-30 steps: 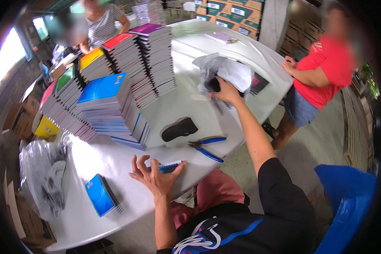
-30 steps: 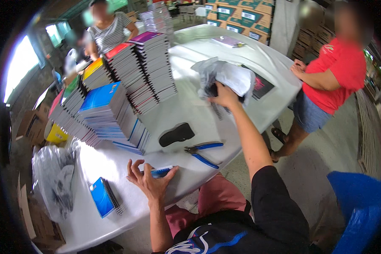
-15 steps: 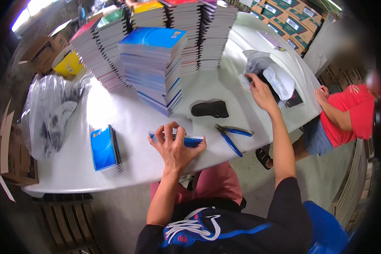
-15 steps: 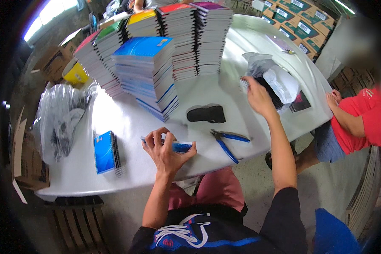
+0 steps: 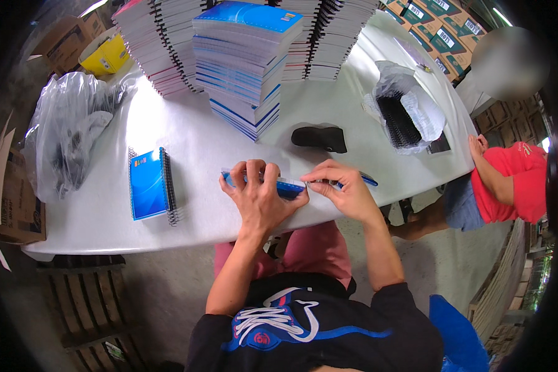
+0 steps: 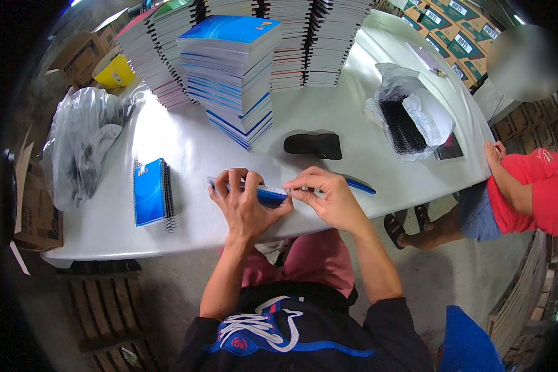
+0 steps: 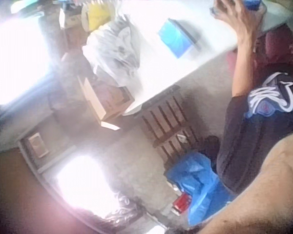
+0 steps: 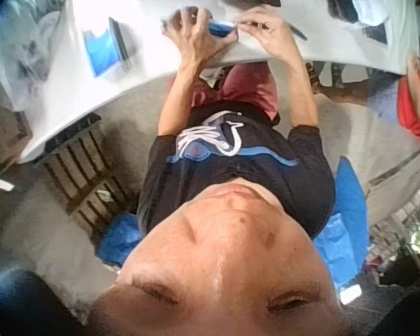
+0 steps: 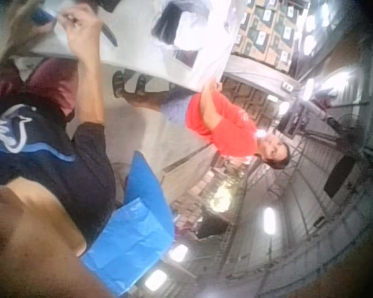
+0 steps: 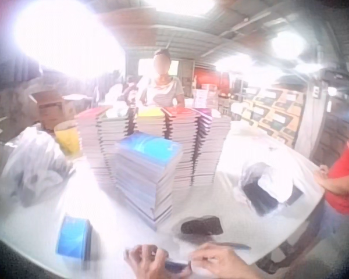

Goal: The person uses pliers to trim the metal spiral bindings on stacks of notebooks, arranges the notebooks into piles, and places the notebooks inside a cardboard box.

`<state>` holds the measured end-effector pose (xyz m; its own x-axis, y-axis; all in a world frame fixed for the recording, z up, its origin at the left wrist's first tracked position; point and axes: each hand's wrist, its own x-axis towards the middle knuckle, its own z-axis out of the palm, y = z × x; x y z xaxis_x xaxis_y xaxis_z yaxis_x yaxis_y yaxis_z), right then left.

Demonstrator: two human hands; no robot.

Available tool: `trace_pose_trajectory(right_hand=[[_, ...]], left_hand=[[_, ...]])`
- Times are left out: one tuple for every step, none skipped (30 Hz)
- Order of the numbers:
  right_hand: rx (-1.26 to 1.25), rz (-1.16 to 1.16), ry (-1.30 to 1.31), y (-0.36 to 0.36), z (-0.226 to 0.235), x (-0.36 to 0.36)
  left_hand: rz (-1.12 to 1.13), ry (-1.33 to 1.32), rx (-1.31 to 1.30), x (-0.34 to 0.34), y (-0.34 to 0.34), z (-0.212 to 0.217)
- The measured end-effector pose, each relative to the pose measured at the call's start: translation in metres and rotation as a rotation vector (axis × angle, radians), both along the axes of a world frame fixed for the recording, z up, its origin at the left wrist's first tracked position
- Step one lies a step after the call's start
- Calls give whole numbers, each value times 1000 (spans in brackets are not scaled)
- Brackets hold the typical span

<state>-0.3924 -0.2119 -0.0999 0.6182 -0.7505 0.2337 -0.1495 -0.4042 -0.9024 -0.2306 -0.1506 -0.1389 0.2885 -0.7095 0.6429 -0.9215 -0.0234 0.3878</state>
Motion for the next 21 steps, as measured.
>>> trace_pose_trajectory(right_hand=[[98, 59, 20, 1, 2, 0], [193, 111, 44, 2, 5, -1], [207, 127, 84, 2, 9, -2], [221, 144, 124, 0, 13, -3], [237, 158, 160, -2, 14, -4], [131, 124, 164, -2, 12, -2], [24, 90, 168, -2, 6, 2], [-83, 59, 168, -3, 2, 5], [-72, 87, 167, -2, 5, 5], [-62, 114, 165, -2, 9, 4], [-50, 139, 164, 0, 13, 3], [26, 141, 203, 0, 16, 2], [102, 143, 241, -1, 19, 1], [179, 145, 277, 0, 21, 0], [93, 126, 279, 2, 23, 1], [7, 107, 281, 4, 24, 3], [-45, 57, 267, 5, 27, 3], [-93, 6, 254, 7, 29, 3], [-105, -74, 224, 10, 32, 2], [-125, -77, 215, 10, 31, -1], [-145, -78, 205, 9, 31, -3]], left_hand=[[13, -1, 3, 0, 1, -1], [7, 2, -9, 0, 1, 0], [1, 5, -21, -1, 2, 3], [-4, 8, -34, -1, 3, 4], [-6, 1, -36, -2, 2, 4], [-7, -6, -39, -2, 1, 3], [-9, -12, -43, -2, 0, 3], [-2, -18, -42, -1, -1, 2], [5, -23, -41, -1, -1, 2], [10, -29, -41, 0, -1, 2], [2, -29, -34, 1, -1, 1], [-7, -30, -27, 3, 0, 1], [-17, -31, -20, 4, 0, 1], [-14, -27, 7, 5, 1, 1], [-10, -24, 34, 6, 2, 0], [-6, -21, 61, 7, 2, 0], [-31, -12, 57, 8, 4, 2], [-56, -4, 52, 10, 6, 4], [-80, 4, 48, 12, 8, 4], [-71, -18, 40, 11, 10, 4], [-63, -41, 32, 11, 11, 3]])
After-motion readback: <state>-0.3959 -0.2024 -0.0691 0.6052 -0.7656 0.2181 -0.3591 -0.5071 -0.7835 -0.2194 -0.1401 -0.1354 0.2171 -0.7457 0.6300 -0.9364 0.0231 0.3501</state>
